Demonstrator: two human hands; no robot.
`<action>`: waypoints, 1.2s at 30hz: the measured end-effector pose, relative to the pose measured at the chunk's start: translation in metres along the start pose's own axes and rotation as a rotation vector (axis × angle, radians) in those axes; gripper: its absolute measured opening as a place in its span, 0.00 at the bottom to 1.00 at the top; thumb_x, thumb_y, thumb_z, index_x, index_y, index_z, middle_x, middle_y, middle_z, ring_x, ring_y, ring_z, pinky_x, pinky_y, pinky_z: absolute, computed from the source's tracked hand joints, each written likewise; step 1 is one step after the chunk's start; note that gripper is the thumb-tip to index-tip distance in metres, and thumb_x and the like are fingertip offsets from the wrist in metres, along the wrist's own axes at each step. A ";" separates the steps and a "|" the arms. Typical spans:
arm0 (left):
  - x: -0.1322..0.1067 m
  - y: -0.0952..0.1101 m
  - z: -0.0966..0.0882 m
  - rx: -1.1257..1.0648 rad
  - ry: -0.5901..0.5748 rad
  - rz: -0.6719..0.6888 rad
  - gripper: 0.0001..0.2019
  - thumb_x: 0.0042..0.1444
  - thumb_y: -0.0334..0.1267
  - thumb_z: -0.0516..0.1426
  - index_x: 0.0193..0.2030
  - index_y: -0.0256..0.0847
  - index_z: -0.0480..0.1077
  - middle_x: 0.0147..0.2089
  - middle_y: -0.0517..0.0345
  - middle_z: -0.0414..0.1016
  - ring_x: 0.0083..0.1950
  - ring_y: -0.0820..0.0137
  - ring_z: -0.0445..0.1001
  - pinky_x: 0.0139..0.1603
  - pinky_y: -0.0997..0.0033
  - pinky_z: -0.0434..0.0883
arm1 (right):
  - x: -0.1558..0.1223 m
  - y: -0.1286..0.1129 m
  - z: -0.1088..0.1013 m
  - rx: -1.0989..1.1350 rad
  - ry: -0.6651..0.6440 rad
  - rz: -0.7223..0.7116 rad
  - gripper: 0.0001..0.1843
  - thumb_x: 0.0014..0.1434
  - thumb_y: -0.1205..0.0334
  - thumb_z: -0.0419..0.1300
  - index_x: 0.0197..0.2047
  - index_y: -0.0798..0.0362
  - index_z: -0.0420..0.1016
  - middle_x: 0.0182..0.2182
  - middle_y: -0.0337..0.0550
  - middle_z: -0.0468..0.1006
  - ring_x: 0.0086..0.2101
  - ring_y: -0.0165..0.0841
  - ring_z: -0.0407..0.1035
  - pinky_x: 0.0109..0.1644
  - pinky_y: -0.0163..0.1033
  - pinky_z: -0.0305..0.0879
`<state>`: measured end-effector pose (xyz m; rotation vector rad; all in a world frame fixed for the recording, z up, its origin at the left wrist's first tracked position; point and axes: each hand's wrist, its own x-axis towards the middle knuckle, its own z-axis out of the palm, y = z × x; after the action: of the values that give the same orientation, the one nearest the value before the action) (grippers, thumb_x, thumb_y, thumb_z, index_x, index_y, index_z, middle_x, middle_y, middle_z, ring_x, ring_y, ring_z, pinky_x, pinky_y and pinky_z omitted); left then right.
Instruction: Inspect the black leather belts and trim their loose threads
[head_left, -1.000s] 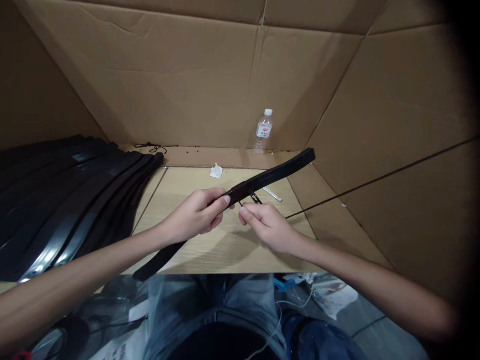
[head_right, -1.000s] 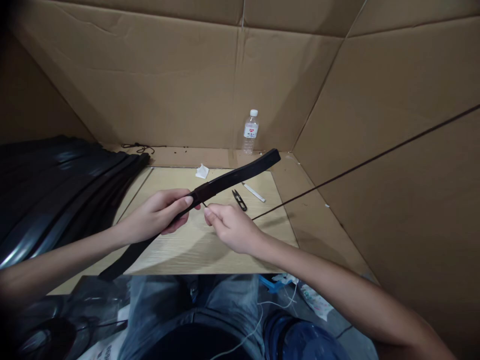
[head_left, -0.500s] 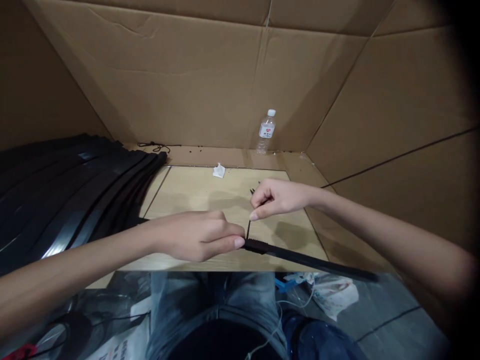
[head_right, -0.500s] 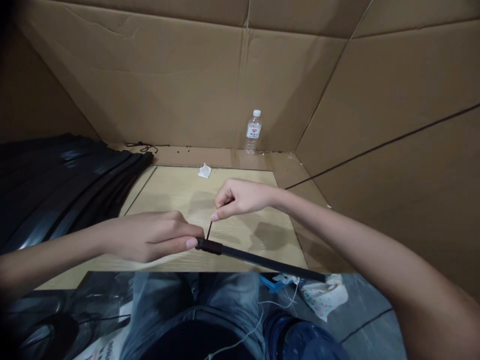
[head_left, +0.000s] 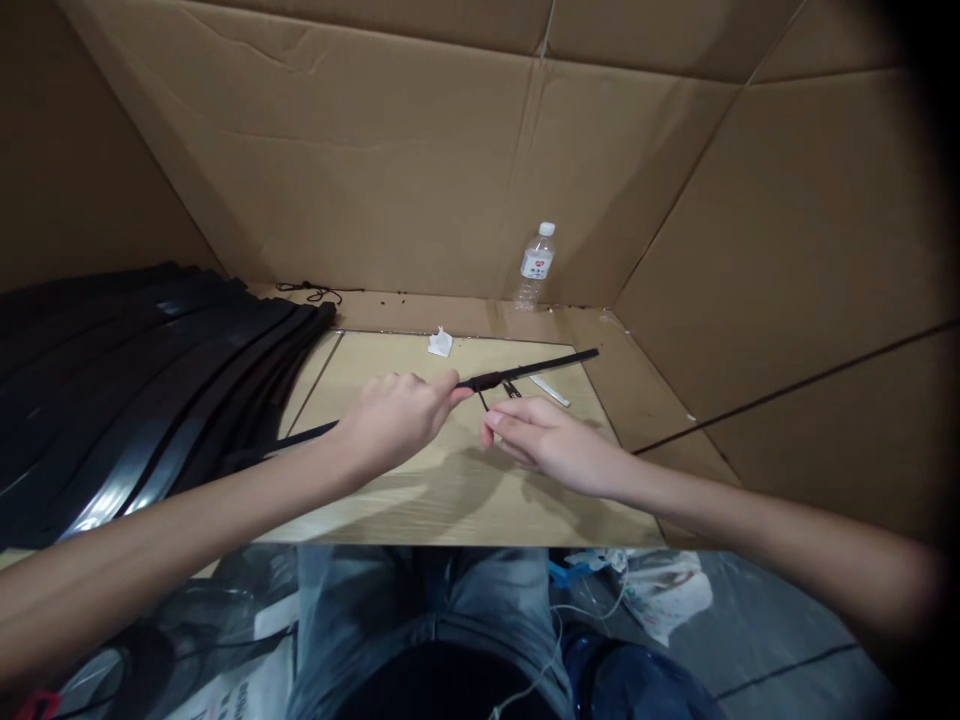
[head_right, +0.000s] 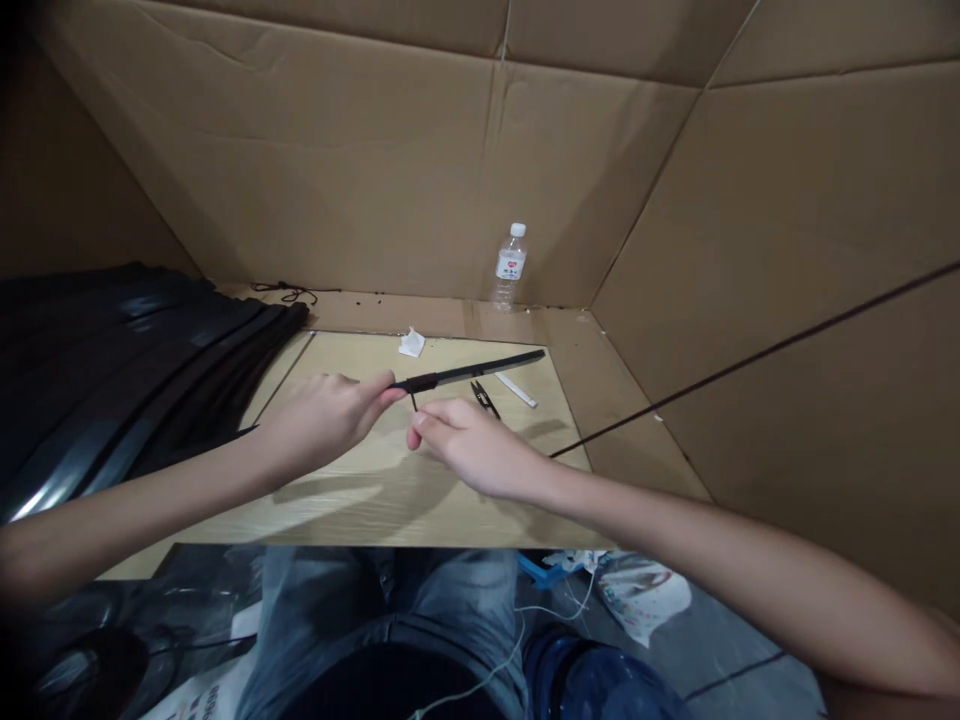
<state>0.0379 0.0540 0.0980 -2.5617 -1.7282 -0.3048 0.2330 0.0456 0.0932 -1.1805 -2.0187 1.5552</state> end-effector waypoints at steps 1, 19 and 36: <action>0.001 0.000 -0.001 -0.105 0.001 -0.019 0.22 0.65 0.52 0.42 0.40 0.38 0.70 0.19 0.57 0.62 0.20 0.70 0.62 0.24 0.74 0.51 | 0.001 0.006 0.004 0.020 -0.005 -0.017 0.21 0.68 0.51 0.41 0.35 0.60 0.64 0.16 0.31 0.49 0.17 0.19 0.44 0.21 0.26 0.44; -0.013 -0.008 -0.006 -0.043 -0.269 0.491 0.19 0.63 0.46 0.48 0.31 0.35 0.72 0.19 0.53 0.65 0.20 0.69 0.64 0.27 0.70 0.59 | 0.038 -0.015 -0.039 -0.672 -0.388 -0.079 0.28 0.65 0.50 0.49 0.20 0.60 0.51 0.17 0.34 0.46 0.18 0.17 0.40 0.23 0.29 0.37; -0.005 -0.019 -0.003 -1.149 -0.302 -0.034 0.24 0.65 0.54 0.38 0.33 0.37 0.62 0.14 0.63 0.59 0.14 0.78 0.52 0.16 0.79 0.51 | 0.036 0.038 0.004 -0.063 -0.010 -0.256 0.36 0.61 0.30 0.38 0.23 0.58 0.49 0.18 0.34 0.49 0.21 0.18 0.44 0.25 0.28 0.43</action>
<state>0.0182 0.0565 0.0987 -3.4285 -2.0805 -1.3044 0.2240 0.0726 0.0488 -0.8946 -2.1423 1.3846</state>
